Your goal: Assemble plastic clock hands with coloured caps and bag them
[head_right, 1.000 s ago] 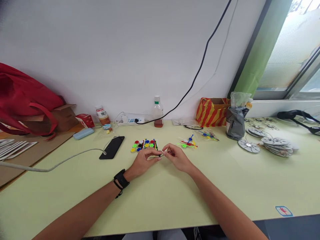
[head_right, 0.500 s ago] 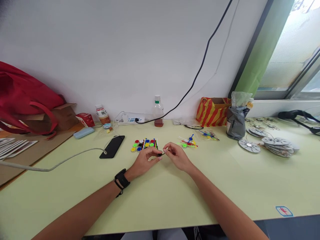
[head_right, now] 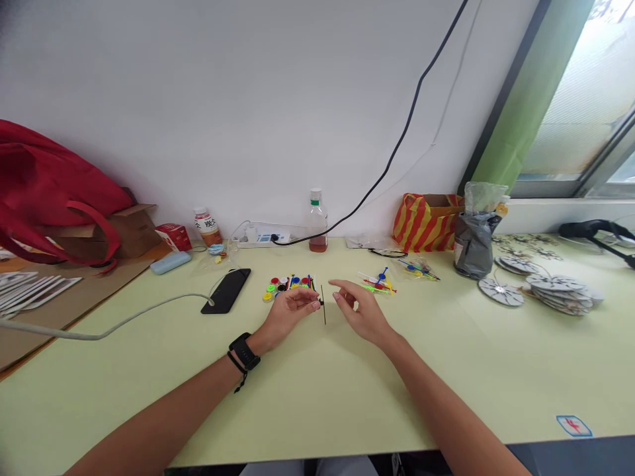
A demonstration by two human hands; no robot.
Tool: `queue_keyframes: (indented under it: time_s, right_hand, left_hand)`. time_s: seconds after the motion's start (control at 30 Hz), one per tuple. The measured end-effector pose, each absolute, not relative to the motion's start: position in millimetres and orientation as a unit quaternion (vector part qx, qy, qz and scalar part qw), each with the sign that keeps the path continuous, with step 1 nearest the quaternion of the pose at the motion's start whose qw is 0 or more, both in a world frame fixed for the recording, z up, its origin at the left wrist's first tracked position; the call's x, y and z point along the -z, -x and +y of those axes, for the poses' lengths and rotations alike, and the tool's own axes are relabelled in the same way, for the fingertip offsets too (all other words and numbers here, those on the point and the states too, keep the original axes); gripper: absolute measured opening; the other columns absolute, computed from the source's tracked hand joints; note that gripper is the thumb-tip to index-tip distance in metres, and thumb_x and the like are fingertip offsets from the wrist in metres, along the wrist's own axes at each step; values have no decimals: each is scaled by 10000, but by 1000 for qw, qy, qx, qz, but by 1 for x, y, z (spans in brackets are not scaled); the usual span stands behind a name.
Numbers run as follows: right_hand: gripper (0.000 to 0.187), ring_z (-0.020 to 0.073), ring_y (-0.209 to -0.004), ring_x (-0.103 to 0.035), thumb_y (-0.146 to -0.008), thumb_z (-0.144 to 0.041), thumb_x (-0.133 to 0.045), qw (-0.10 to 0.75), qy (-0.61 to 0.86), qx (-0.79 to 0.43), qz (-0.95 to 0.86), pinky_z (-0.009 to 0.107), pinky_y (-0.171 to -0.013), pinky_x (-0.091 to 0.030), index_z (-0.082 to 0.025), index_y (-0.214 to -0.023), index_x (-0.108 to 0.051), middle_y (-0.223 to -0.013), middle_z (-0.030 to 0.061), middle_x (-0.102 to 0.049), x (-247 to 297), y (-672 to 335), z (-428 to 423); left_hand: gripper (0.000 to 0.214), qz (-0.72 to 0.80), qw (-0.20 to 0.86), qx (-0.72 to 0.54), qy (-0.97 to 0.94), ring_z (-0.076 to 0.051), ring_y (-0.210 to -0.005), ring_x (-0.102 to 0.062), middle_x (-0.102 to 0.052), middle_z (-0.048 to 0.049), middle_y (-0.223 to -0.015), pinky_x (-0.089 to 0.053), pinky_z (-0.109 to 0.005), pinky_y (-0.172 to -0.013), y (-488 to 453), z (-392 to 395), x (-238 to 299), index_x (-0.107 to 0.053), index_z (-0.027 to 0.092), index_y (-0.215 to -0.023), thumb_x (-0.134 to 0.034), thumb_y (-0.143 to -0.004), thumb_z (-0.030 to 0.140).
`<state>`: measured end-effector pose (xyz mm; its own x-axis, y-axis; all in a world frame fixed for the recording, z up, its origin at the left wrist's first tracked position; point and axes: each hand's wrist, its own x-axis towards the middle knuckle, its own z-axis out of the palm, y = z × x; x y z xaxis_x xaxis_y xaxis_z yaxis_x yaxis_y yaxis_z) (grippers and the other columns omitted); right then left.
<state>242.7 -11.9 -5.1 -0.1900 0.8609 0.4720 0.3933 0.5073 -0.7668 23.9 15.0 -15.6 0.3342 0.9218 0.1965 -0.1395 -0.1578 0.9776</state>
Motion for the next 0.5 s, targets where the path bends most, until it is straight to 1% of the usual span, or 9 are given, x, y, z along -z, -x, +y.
queue_keyframes:
  time_s: [0.07, 0.13, 0.17, 0.2, 0.23, 0.27, 0.33, 0.4, 0.5]
  right_hand:
    - [461, 167, -697, -528, -1015, -460, -517, 472, 421, -268, -727, 304, -643, -476, -262, -1431, -527, -870, 20, -595, 5, -240, -15]
    - [443, 152, -687, -511, -1010, -502, -517, 475, 421, -287, -717, 294, -634, -469, -257, -1378, -548, -930, 26, -599, 5, -238, -15]
    - [392, 147, -672, -501, -1013, -530, -500, 467, 424, -304, -714, 292, -624, -461, -239, -1246, -620, -905, 26, -599, 5, -238, -15]
    - [400, 145, -649, -488, -1021, -560, -467, 451, 426, -329, -712, 292, -611, -449, -217, -1044, -669, -833, 23, -589, 5, -237, -14]
    - [491, 144, -620, -471, -1029, -588, -425, 431, 427, -359, -710, 295, -599, -434, -203, -818, -645, -733, 17, -556, 5, -238, -13]
    - [589, 142, -588, -446, -1033, -612, -389, 411, 425, -389, -707, 300, -587, -417, -204, -640, -549, -636, 8, -499, 5, -238, -12]
    - [677, 135, -547, -401, -1031, -644, -357, 389, 419, -425, -702, 307, -579, -392, -215, -507, -375, -541, -8, -398, 3, -238, -11]
    - [641, 137, -573, -430, -1009, -659, -417, 403, 417, -426, -694, 302, -596, -400, -208, -554, -426, -584, -6, -444, -2, -237, -12]
    - [448, 154, -670, -543, -947, -656, -566, 425, 410, -449, -671, 296, -650, -462, -214, -887, -602, -765, 7, -592, -8, -234, -15]
  left_hand:
    - [326, 330, 565, -477, -587, -182, -911, -706, -753, -68, -972, -585, -343, -913, -24, 14, 13, -776, 164, -978, -893, -749, 363]
    - [325, 330, 571, -477, -581, -180, -908, -706, -755, -67, -972, -582, -340, -910, -24, 14, 12, -779, 166, -975, -895, -746, 365]
    - [326, 329, 572, -477, -580, -179, -904, -706, -756, -66, -968, -580, -339, -909, -24, 14, 12, -779, 166, -971, -897, -742, 366]
    - [326, 329, 573, -478, -578, -178, -899, -705, -756, -64, -963, -579, -337, -908, -24, 14, 12, -778, 166, -966, -900, -737, 365]
    - [327, 330, 574, -480, -576, -176, -895, -705, -755, -61, -957, -578, -335, -906, -25, 14, 12, -775, 166, -960, -904, -732, 363]
    - [328, 330, 574, -482, -574, -174, -893, -703, -753, -58, -952, -577, -331, -905, -25, 14, 13, -772, 167, -956, -906, -728, 361]
    - [326, 330, 574, -484, -573, -169, -891, -701, -744, -51, -944, -578, -322, -896, -25, 14, 13, -764, 168, -953, -904, -730, 359]
    - [319, 332, 568, -485, -576, -165, -894, -699, -734, -47, -945, -579, -315, -894, -26, 13, 12, -753, 167, -945, -899, -737, 358]
    - [311, 331, 559, -486, -585, -164, -889, -704, -725, -49, -948, -580, -314, -896, -27, 11, 12, -728, 158, -909, -899, -736, 352]
